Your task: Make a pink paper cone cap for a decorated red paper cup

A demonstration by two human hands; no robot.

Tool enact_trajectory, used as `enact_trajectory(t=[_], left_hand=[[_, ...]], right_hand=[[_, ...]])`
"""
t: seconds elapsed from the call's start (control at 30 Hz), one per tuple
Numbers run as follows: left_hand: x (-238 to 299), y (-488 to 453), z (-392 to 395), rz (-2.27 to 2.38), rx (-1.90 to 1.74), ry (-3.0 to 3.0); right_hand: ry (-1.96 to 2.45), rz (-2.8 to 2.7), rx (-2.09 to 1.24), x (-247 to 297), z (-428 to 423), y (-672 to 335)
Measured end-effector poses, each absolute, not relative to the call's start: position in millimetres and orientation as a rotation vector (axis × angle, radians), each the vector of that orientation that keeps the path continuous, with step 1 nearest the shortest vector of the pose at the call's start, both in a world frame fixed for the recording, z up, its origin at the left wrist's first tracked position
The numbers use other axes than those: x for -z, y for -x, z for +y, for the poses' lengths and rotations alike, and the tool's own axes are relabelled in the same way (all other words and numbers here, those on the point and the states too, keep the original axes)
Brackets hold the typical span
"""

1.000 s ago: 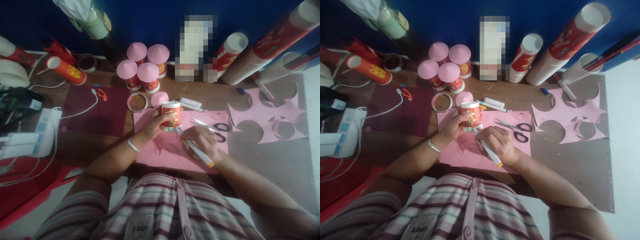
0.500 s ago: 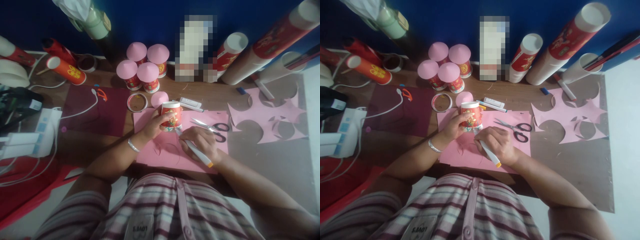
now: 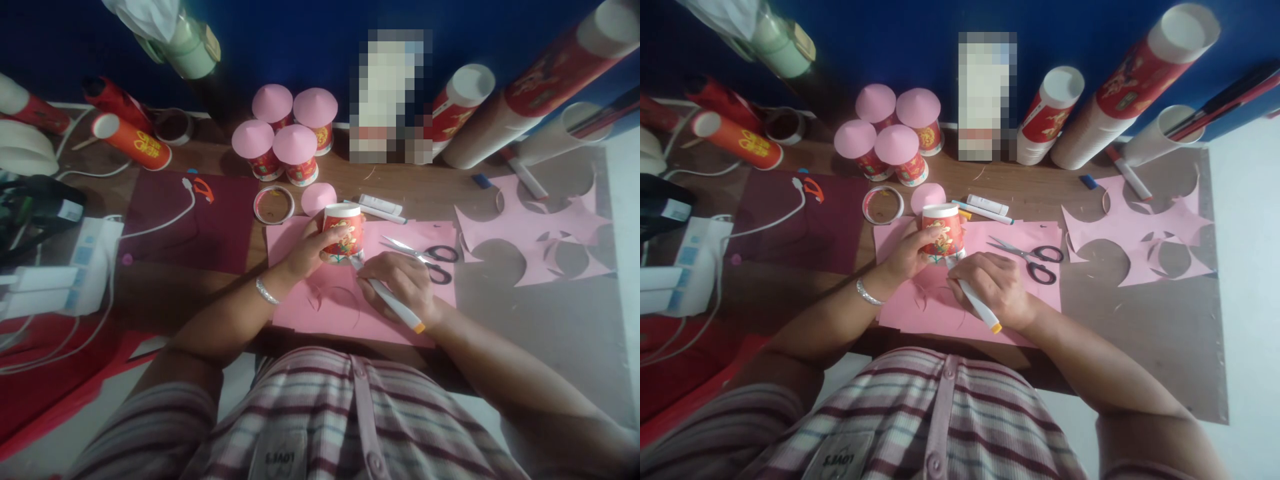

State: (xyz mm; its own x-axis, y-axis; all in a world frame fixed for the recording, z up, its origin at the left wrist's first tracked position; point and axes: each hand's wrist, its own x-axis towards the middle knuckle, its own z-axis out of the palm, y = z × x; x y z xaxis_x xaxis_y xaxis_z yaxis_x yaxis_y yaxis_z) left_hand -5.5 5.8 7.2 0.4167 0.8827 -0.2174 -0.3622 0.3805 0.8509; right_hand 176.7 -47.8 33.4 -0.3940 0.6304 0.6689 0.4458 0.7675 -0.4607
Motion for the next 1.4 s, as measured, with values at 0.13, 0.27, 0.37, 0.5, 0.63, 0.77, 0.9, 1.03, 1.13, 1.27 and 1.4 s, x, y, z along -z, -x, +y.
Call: enact_trajectory(t=[0.13,0.27,0.37,0.5,0.63,0.77,0.9,1.03,1.13,1.27,1.4], left_hand=[[-7.4,5.2,6.0,0.756,-0.901,-0.826],[-7.8,5.3,6.1,0.753,-0.897,-0.832],[-8.2,5.7,5.8,0.759,-0.894,-0.818],[-9.2,5.9,5.7,0.754,-0.894,-0.825],[-10.4,5.4,6.6,0.727,-0.89,-0.781],[-10.4,5.0,7.0,0.718,-0.899,-0.766],[-11.9,4.5,7.0,0.717,-0.902,-0.768],[-16.2,3.8,7.1,0.739,-0.893,-0.77],[-17.8,3.6,7.1,0.734,-0.887,-0.78],[-16.1,3.6,7.2,0.731,-0.884,-0.752],[-15.5,4.2,7.2,0.737,-0.877,-0.751]], right_hand=[[0.806,-2.066,-0.256,-34.0,-47.8,-177.1],[0.81,-2.062,-0.26,-33.6,-47.8,-177.0],[0.809,-2.06,-0.25,-33.1,-47.9,-177.1],[0.796,-2.058,-0.243,-34.6,-48.1,-178.1],[0.783,-2.046,-0.245,-35.4,-47.8,-178.8],[0.789,-2.025,-0.21,-32.9,-47.3,-178.4],[0.798,-2.03,-0.214,-31.5,-47.0,-177.9],[0.805,-2.049,-0.205,-32.4,-46.9,-177.9],[0.8,-2.056,-0.211,-32.3,-46.9,-178.1],[0.812,-2.053,-0.225,-31.2,-46.9,-178.4],[0.826,-2.032,-0.202,-31.9,-46.6,-177.8]])
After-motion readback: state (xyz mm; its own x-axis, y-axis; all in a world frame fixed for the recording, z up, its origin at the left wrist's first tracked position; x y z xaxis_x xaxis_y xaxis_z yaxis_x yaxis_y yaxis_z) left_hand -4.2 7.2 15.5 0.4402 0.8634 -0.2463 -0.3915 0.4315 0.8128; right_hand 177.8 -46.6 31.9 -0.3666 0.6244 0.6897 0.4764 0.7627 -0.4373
